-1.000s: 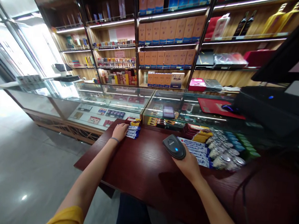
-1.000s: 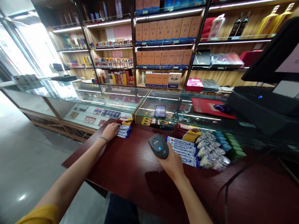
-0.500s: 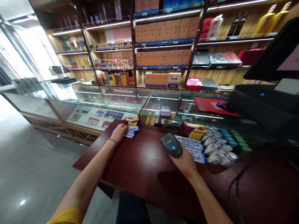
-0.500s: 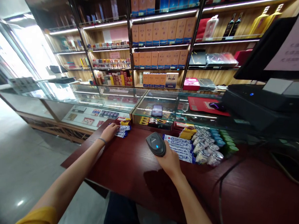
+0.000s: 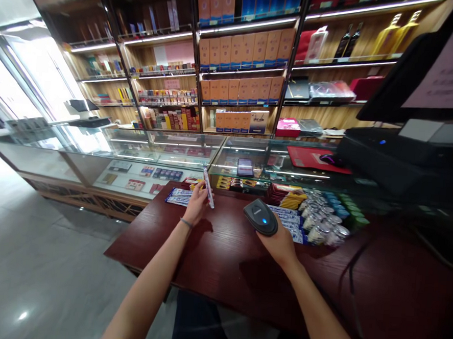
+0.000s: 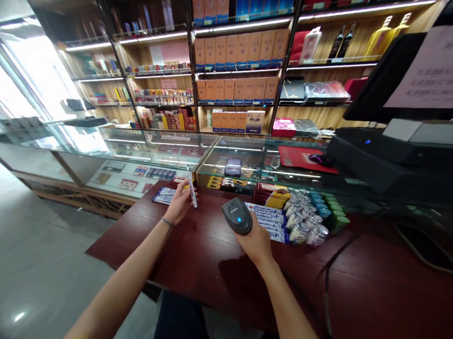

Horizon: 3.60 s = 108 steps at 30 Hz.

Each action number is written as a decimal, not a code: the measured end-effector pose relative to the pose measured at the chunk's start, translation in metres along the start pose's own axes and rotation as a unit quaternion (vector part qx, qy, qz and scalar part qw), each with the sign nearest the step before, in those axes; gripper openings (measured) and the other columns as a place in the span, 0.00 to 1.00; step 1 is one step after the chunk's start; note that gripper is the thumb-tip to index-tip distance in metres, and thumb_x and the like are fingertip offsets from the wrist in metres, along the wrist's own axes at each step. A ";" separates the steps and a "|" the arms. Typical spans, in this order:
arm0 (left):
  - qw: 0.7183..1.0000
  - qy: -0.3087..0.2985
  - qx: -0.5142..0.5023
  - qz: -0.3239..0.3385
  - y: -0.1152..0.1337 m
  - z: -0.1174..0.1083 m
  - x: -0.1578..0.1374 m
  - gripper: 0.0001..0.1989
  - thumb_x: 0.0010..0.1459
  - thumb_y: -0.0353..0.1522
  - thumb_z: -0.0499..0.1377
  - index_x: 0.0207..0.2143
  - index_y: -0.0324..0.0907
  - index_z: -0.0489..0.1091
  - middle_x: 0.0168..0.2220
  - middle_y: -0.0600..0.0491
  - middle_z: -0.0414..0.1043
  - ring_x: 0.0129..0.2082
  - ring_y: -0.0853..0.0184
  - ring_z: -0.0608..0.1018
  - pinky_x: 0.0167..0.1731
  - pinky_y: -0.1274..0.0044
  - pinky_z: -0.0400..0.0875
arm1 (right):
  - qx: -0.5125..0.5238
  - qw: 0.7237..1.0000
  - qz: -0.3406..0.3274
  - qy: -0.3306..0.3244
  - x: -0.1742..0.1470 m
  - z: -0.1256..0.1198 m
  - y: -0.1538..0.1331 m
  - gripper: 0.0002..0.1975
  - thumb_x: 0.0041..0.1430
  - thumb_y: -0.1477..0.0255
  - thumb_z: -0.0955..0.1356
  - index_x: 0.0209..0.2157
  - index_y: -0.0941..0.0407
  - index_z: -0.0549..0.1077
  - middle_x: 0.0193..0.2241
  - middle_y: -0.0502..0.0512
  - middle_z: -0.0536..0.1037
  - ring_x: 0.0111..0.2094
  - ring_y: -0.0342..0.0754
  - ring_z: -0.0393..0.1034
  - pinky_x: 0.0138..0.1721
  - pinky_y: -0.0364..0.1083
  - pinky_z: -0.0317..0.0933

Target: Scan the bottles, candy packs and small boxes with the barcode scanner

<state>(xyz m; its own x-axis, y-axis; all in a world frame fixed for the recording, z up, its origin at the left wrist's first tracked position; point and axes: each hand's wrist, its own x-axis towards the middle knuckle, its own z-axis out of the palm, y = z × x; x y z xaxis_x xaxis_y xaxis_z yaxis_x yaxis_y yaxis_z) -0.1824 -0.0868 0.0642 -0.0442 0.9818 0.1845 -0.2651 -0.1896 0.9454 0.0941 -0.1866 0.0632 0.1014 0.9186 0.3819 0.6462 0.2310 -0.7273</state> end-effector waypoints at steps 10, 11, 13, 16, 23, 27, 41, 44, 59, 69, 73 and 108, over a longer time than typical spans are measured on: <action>0.932 -0.099 -0.236 -0.258 -0.015 0.046 -0.027 0.14 0.67 0.38 0.54 0.46 0.38 0.72 0.47 0.44 0.75 0.30 0.73 0.76 0.27 0.81 0.73 | -0.008 0.999 0.040 0.009 0.002 -0.018 0.003 0.23 0.53 0.63 0.70 0.51 0.48 0.66 0.37 0.54 0.82 0.46 0.60 0.77 0.41 0.50 0.68; 0.934 -0.109 -0.220 -0.260 -0.016 0.043 -0.029 0.14 0.66 0.38 0.56 0.47 0.38 0.72 0.47 0.44 0.75 0.30 0.73 0.76 0.26 0.82 0.73 | -0.012 0.999 0.047 -0.001 0.003 -0.019 0.002 0.24 0.53 0.63 0.70 0.52 0.47 0.66 0.37 0.53 0.82 0.45 0.60 0.77 0.40 0.50 0.67; 0.942 -0.129 -0.168 -0.259 -0.017 0.038 -0.031 0.14 0.64 0.36 0.59 0.48 0.37 0.72 0.48 0.43 0.76 0.31 0.72 0.77 0.25 0.82 0.73 | -0.028 0.998 0.056 -0.025 0.004 -0.021 0.001 0.24 0.52 0.63 0.71 0.52 0.47 0.66 0.37 0.53 0.82 0.42 0.60 0.78 0.37 0.49 0.67; 0.949 -0.146 -0.103 -0.259 -0.019 0.033 -0.032 0.18 0.63 0.38 0.60 0.52 0.37 0.71 0.48 0.40 0.77 0.31 0.70 0.78 0.24 0.82 0.74 | -0.056 0.995 0.048 -0.065 0.003 -0.023 -0.004 0.24 0.53 0.64 0.71 0.52 0.47 0.65 0.35 0.51 0.82 0.37 0.58 0.79 0.32 0.46 0.64; 0.956 -0.143 -0.056 -0.252 -0.015 0.038 -0.032 0.18 0.60 0.34 0.62 0.52 0.36 0.72 0.48 0.39 0.77 0.30 0.70 0.79 0.22 0.84 0.73 | -0.116 0.988 0.011 -0.097 -0.001 -0.020 -0.004 0.21 0.53 0.63 0.71 0.49 0.47 0.69 0.31 0.52 0.82 0.34 0.58 0.79 0.29 0.45 0.59; 0.952 -0.137 -0.081 -0.261 -0.015 0.038 -0.032 0.19 0.62 0.38 0.61 0.52 0.37 0.72 0.47 0.40 0.78 0.31 0.69 0.79 0.23 0.83 0.73 | -0.094 0.992 0.017 -0.079 0.001 -0.019 -0.002 0.21 0.53 0.64 0.71 0.49 0.48 0.68 0.33 0.52 0.82 0.36 0.58 0.79 0.30 0.45 0.60; 0.927 -0.188 0.306 0.109 -0.032 0.085 -0.048 0.17 0.59 0.36 0.62 0.52 0.46 0.75 0.51 0.48 0.76 0.52 0.58 0.75 0.55 0.66 0.68 | -0.049 0.993 0.083 0.064 -0.027 -0.101 0.041 0.28 0.52 0.65 0.71 0.55 0.51 0.66 0.40 0.57 0.82 0.47 0.59 0.77 0.42 0.51 0.70; 0.869 -0.252 0.389 0.172 -0.033 0.112 -0.057 0.16 0.62 0.34 0.59 0.52 0.47 0.73 0.49 0.47 0.76 0.50 0.58 0.75 0.55 0.66 0.67 | -0.070 0.991 0.091 0.069 -0.039 -0.113 0.050 0.27 0.53 0.65 0.71 0.55 0.50 0.65 0.38 0.57 0.82 0.47 0.59 0.77 0.41 0.51 0.70; 0.736 -0.355 0.508 0.273 -0.075 0.180 -0.067 0.12 0.64 0.29 0.54 0.48 0.46 0.73 0.45 0.45 0.73 0.49 0.56 0.72 0.53 0.64 0.65 | -0.067 0.988 0.107 0.091 -0.057 -0.146 0.064 0.17 0.53 0.63 0.68 0.44 0.50 0.65 0.38 0.57 0.81 0.44 0.59 0.77 0.42 0.51 0.68; 0.740 -0.313 0.509 0.308 -0.091 0.178 -0.071 0.13 0.65 0.28 0.53 0.49 0.44 0.73 0.47 0.46 0.71 0.49 0.58 0.71 0.53 0.65 0.67 | -0.097 0.985 0.108 0.091 -0.057 -0.143 0.070 0.16 0.52 0.62 0.68 0.42 0.50 0.63 0.35 0.57 0.80 0.40 0.61 0.78 0.37 0.49 0.66; 0.741 -0.308 0.505 0.318 -0.089 0.178 -0.072 0.13 0.64 0.28 0.54 0.49 0.43 0.73 0.47 0.47 0.72 0.49 0.58 0.71 0.53 0.65 0.68 | -0.107 0.985 0.098 0.097 -0.058 -0.141 0.072 0.16 0.52 0.62 0.68 0.42 0.49 0.64 0.34 0.56 0.80 0.40 0.61 0.78 0.35 0.48 0.66; 0.710 0.019 0.664 0.234 -0.014 -0.117 0.005 0.17 0.62 0.30 0.55 0.53 0.42 0.71 0.52 0.43 0.70 0.53 0.56 0.72 0.56 0.64 0.67 | -0.110 0.992 -0.044 -0.049 0.013 0.010 -0.023 0.18 0.54 0.64 0.69 0.46 0.53 0.73 0.34 0.60 0.83 0.40 0.64 0.79 0.36 0.51 0.68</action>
<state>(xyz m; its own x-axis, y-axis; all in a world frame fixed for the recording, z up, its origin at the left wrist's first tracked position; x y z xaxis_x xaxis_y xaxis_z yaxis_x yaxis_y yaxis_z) -0.2914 -0.0788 0.0208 0.1383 0.8039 0.5784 0.9280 -0.3091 0.2078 0.0729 -0.1771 0.0796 -0.0297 0.9274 0.3728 0.7999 0.2457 -0.5476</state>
